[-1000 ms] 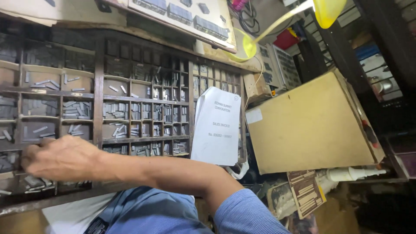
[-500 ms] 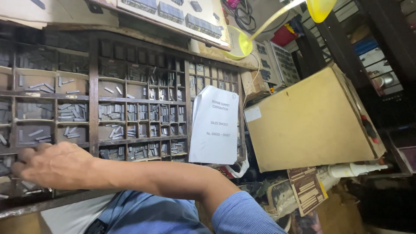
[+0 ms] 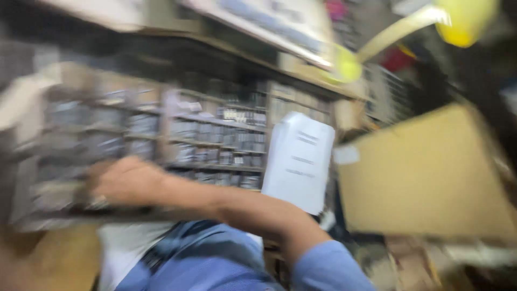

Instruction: Selecting and picking individual metal type characters from a type case for letterpress printing based on an invoice.

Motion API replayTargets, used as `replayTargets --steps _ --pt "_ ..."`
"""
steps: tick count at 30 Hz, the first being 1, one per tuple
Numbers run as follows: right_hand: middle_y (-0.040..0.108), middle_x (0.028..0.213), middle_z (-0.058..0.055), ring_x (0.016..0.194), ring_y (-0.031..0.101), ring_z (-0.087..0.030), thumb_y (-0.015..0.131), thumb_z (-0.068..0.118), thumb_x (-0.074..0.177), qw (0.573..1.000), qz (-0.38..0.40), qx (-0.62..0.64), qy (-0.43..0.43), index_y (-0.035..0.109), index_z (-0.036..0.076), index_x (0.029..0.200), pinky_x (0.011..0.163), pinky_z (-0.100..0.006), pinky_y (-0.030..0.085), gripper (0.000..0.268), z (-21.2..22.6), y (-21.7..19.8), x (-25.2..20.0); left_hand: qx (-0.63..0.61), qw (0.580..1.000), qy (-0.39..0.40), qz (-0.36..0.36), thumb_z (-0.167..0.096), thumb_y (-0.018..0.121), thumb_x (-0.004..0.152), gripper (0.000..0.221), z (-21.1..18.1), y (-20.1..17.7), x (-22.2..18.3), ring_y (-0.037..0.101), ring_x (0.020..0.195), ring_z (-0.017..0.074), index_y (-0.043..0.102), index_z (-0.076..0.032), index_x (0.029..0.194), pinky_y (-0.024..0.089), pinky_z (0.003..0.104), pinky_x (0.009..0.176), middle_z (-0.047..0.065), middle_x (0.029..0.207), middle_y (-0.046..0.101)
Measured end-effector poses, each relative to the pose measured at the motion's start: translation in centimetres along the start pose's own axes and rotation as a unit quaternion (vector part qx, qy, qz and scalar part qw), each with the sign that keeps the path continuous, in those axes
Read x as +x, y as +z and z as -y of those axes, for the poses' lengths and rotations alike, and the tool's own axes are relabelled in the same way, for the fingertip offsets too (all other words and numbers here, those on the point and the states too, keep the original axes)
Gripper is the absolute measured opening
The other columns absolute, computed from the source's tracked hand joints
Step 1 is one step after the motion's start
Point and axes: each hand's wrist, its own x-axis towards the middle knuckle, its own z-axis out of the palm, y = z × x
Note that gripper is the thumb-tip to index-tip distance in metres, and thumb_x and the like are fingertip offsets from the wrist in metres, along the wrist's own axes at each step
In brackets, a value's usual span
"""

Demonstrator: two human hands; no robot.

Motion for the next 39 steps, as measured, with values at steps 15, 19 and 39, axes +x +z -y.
replayTargets --steps 15,19,39 --pt "0.066 0.094 -0.014 0.088 0.072 -0.032 0.062 0.006 0.087 0.989 0.089 -0.078 0.090 0.071 0.008 0.096 0.055 -0.039 0.059 0.013 2.1 -7.7 1.8 -0.107 0.921 0.183 -0.327 -0.019 0.090 0.092 0.010 0.0 -4.4 1.3 0.072 0.071 0.0221 0.082 -0.015 0.089 0.052 0.031 0.065 0.003 0.068 0.069" --pt "0.070 0.092 -0.013 0.076 0.074 -0.028 0.062 0.005 0.091 0.977 0.145 -0.059 0.147 0.074 0.009 0.099 0.053 -0.040 0.060 0.015 0.8 -3.8 1.0 0.013 0.892 0.376 -0.250 -0.016 0.089 0.085 0.013 -3.0 -4.2 1.1 0.074 0.077 0.0200 0.077 -0.021 0.082 0.057 0.031 0.072 -0.004 0.076 0.074" --pt "0.076 0.083 -0.013 0.068 0.062 -0.013 0.076 0.011 0.091 0.800 -0.155 0.323 0.481 0.082 0.007 0.106 0.065 -0.036 0.051 0.016 2.1 -17.0 -15.3 0.296 0.779 0.523 0.180 -0.034 0.060 0.094 0.012 1.8 -1.6 -4.5 0.053 0.088 0.0171 0.059 -0.028 0.083 0.049 0.035 0.071 -0.011 0.090 0.056"
